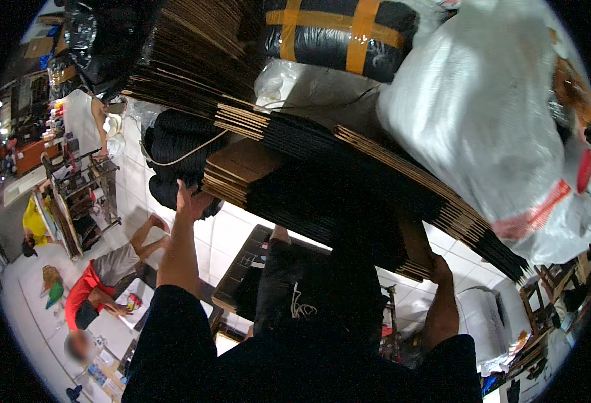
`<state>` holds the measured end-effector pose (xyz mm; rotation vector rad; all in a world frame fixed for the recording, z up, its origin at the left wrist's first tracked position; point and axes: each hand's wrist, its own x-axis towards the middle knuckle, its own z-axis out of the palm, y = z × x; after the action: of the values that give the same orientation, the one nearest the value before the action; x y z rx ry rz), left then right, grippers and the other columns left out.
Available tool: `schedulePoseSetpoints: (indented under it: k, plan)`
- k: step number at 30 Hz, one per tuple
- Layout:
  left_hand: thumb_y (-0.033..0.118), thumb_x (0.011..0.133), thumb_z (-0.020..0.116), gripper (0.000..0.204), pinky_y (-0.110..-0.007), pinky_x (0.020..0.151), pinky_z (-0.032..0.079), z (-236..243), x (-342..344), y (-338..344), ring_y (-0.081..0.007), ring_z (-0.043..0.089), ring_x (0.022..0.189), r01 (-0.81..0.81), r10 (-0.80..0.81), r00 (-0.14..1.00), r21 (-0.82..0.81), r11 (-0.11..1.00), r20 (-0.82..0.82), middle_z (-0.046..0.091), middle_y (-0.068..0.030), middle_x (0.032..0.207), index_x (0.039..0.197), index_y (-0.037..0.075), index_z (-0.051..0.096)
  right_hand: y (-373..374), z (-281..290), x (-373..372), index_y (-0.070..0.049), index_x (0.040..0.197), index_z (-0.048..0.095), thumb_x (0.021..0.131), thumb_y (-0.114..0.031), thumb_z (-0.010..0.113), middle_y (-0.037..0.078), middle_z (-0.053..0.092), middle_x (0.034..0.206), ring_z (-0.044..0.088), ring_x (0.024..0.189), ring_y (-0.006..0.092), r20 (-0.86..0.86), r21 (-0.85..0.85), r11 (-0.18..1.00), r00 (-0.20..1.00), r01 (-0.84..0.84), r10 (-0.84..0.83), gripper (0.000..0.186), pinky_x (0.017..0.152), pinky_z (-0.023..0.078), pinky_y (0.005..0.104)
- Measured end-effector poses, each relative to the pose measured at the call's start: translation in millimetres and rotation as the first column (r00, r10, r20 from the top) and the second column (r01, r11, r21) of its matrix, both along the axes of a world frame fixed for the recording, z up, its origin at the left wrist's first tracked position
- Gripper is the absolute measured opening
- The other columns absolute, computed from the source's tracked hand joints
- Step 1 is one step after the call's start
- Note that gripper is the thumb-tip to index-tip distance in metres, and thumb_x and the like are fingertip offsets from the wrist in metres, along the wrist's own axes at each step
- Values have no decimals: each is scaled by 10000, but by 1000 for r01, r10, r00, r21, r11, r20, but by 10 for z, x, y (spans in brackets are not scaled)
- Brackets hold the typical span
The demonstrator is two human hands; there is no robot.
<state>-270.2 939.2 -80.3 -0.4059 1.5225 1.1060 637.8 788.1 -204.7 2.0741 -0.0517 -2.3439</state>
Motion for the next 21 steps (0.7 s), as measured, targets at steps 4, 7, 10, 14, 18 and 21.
schedulePoseSetpoints:
  k: [4, 7, 10, 14, 18, 21]
  plan:
    - [790, 905, 551, 1154, -636, 902, 558, -194, -219, 592, -488, 650, 1091, 213, -183, 976, -310, 927, 122, 449, -382, 1445, 1606, 4, 81, -538, -499, 131, -27, 1184, 705, 1072, -379, 509, 156, 743, 1077, 690, 973, 238, 242, -39, 995, 967, 97, -85, 418, 816, 562, 412]
    - [678, 920, 636, 840, -602, 840, 584, -497, -206, 889, -388, 704, 1005, 667, -686, 702, -512, 541, 190, 671, -278, 1145, 1347, -36, 523, -563, -471, -67, -23, 1208, 686, 1079, -375, 476, 176, 728, 1103, 679, 1001, 268, 299, 13, 992, 948, -122, 112, 430, 847, 549, 424]
    - [524, 992, 546, 595, -552, 908, 583, -909, -244, 805, -369, 705, 1057, 828, -927, 361, -491, 271, 98, 707, -241, 1147, 1271, 8, 648, -326, -281, -362, -19, 1232, 667, 1085, -371, 443, 195, 713, 1130, 668, 1030, 299, 344, 20, 942, 887, -334, 307, 442, 879, 535, 436]
    - [267, 945, 608, 376, -458, 966, 576, -1466, -432, 699, -358, 713, 1085, 715, -727, -658, -466, -521, -196, 729, -243, 1165, 1170, -2, 741, -16, 41, -667, -14, 1264, 641, 1093, -366, 399, 222, 693, 1166, 654, 1067, 339, 390, 28, 783, 727, -622, 564, 460, 921, 516, 451]
    - [170, 953, 534, 332, -478, 1006, 552, -1469, -656, 834, -399, 678, 1162, 377, -498, -866, -612, -695, 33, 690, -245, 1272, 1120, 3, 768, 122, 606, -941, -9, 1296, 615, 1102, -361, 355, 248, 672, 1201, 639, 1105, 380, 457, 6, 533, 477, -846, 751, 479, 963, 498, 467]
    - [180, 945, 509, 356, -507, 968, 560, -732, -994, 549, -439, 697, 1112, 331, -379, -925, -549, -767, -28, 721, -268, 1162, 1084, -15, 772, 199, 1284, -1185, -5, 1319, 596, 1108, -357, 322, 268, 657, 1228, 628, 1133, 410, 481, -7, 308, 267, -951, 835, 493, 994, 484, 479]
